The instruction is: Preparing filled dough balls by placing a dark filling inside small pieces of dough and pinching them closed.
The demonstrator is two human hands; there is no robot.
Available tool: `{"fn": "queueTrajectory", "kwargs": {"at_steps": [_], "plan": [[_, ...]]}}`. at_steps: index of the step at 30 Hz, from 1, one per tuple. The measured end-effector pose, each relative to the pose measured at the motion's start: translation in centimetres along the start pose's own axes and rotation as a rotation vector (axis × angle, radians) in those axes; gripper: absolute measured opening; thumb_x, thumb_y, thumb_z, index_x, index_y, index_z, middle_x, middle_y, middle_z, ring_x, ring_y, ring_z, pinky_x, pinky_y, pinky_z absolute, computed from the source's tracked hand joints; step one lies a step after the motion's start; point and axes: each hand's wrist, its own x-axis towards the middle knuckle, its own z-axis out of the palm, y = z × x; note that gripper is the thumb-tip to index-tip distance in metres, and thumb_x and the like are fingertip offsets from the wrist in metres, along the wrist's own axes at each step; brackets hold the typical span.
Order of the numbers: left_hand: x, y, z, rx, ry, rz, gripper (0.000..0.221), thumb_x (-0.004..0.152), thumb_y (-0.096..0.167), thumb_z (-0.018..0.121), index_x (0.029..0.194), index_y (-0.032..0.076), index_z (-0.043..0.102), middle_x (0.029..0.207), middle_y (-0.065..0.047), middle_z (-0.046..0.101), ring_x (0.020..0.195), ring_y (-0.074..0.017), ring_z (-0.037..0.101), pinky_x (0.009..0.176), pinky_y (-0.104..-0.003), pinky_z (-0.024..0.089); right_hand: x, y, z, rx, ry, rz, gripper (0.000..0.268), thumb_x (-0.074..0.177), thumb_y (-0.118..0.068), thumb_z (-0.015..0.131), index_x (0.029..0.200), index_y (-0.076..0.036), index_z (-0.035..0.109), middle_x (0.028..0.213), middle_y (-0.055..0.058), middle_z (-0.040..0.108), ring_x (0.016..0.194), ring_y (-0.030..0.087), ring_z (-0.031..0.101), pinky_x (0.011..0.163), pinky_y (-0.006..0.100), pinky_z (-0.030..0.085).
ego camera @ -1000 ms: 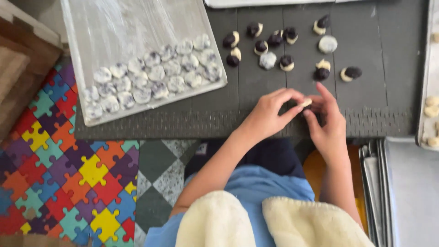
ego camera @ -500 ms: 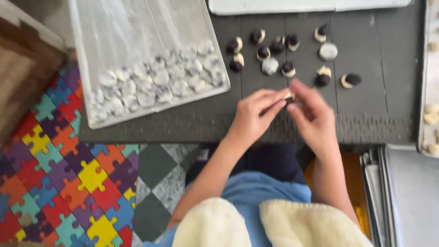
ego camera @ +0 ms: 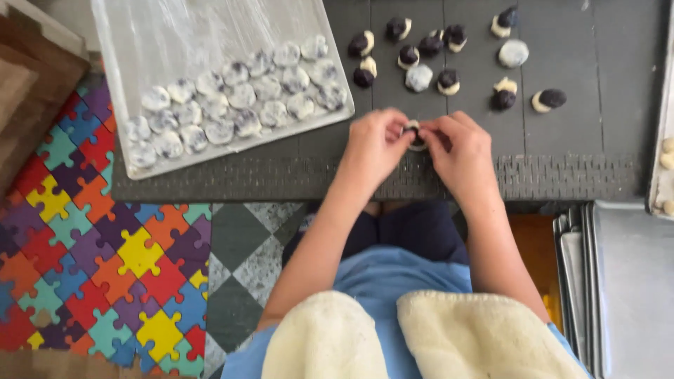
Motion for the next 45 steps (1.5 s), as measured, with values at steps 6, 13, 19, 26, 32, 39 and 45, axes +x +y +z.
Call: {"fn": "queueTrajectory", "kwargs": {"at_steps": [6, 13, 19, 26, 32, 39, 45], "plan": [[2.9, -0.8, 0.0, 0.252, -0.047, 0.101, 0.015, 0.064, 0.007, 0.075, 0.075, 0.01, 0.066, 0.061, -0.003, 0.062, 0.056, -0.0174, 0.068, 0.051, -0.027, 0.055, -0.5, -1.2, -0.4, -0.066, 0.041, -0.157, 0.021, 0.082, -0.003, 0.072, 0.103, -0.004, 0.069, 0.089, 0.012, 0.059, 0.081, 0.033, 0.063, 0.065, 0.036, 0.053], [-0.3, 0.9, -1.1, 0.045, -0.015, 0.057, 0.023, 0.074, 0.005, 0.071, 0.096, 0.001, 0.064, 0.082, -0.017, 0.058, 0.065, -0.0277, 0.069, 0.055, -0.03, 0.058, 0.4, -1.1, -1.6, 0.086, -0.073, -0.024, 0.02, 0.082, 0.004, 0.069, 0.101, 0.001, 0.064, 0.078, 0.013, 0.063, 0.071, 0.029, 0.065, 0.057, 0.035, 0.052], [0.8, 0.4, 0.3, 0.033, 0.043, 0.023, 0.02, 0.071, 0.001, 0.073, 0.089, 0.004, 0.065, 0.079, -0.011, 0.056, 0.067, -0.0248, 0.069, 0.056, -0.026, 0.06, 0.8, -1.7, -1.8, 0.069, -0.066, -0.036, 0.019, 0.08, -0.003, 0.074, 0.098, -0.003, 0.068, 0.079, 0.011, 0.062, 0.075, 0.029, 0.064, 0.061, 0.034, 0.053], [1.5, 0.2, -0.2, 0.238, -0.009, 0.271, 0.013, 0.074, 0.005, 0.068, 0.087, 0.01, 0.07, 0.078, -0.011, 0.06, 0.07, -0.0296, 0.066, 0.062, -0.038, 0.055, 0.7, -0.6, -1.2, 0.075, -0.018, -0.084, 0.01, 0.081, -0.006, 0.075, 0.088, -0.009, 0.07, 0.081, 0.006, 0.063, 0.079, 0.03, 0.065, 0.067, 0.038, 0.052], [-0.6, -0.4, 0.5, -0.076, 0.034, 0.077, 0.042, 0.068, 0.001, 0.077, 0.108, 0.001, 0.062, 0.095, -0.016, 0.057, 0.077, -0.0284, 0.068, 0.065, -0.028, 0.06, 1.5, -1.1, -1.5, 0.242, -0.091, 0.019, 0.03, 0.079, 0.003, 0.073, 0.108, -0.004, 0.068, 0.088, 0.013, 0.064, 0.085, 0.026, 0.065, 0.073, 0.033, 0.055], [-0.9, 0.9, 1.2, 0.156, 0.203, 0.217, 0.013, 0.079, 0.004, 0.069, 0.09, 0.009, 0.071, 0.087, -0.004, 0.06, 0.077, -0.0225, 0.068, 0.065, -0.028, 0.06, 1.3, -0.8, -0.8, 0.233, -0.044, 0.126, 0.013, 0.086, -0.01, 0.074, 0.098, -0.013, 0.073, 0.082, 0.005, 0.065, 0.076, 0.016, 0.064, 0.069, 0.029, 0.053], [-1.4, 2.0, 1.1, -0.124, 0.208, 0.04, 0.017, 0.08, -0.001, 0.067, 0.094, 0.004, 0.059, 0.085, -0.013, 0.069, 0.084, -0.0267, 0.069, 0.072, -0.027, 0.06, 1.1, 0.5, 0.1, 0.281, 0.014, 0.197, 0.013, 0.081, -0.007, 0.077, 0.091, -0.014, 0.074, 0.079, 0.003, 0.066, 0.069, 0.013, 0.064, 0.065, 0.026, 0.053]]}}
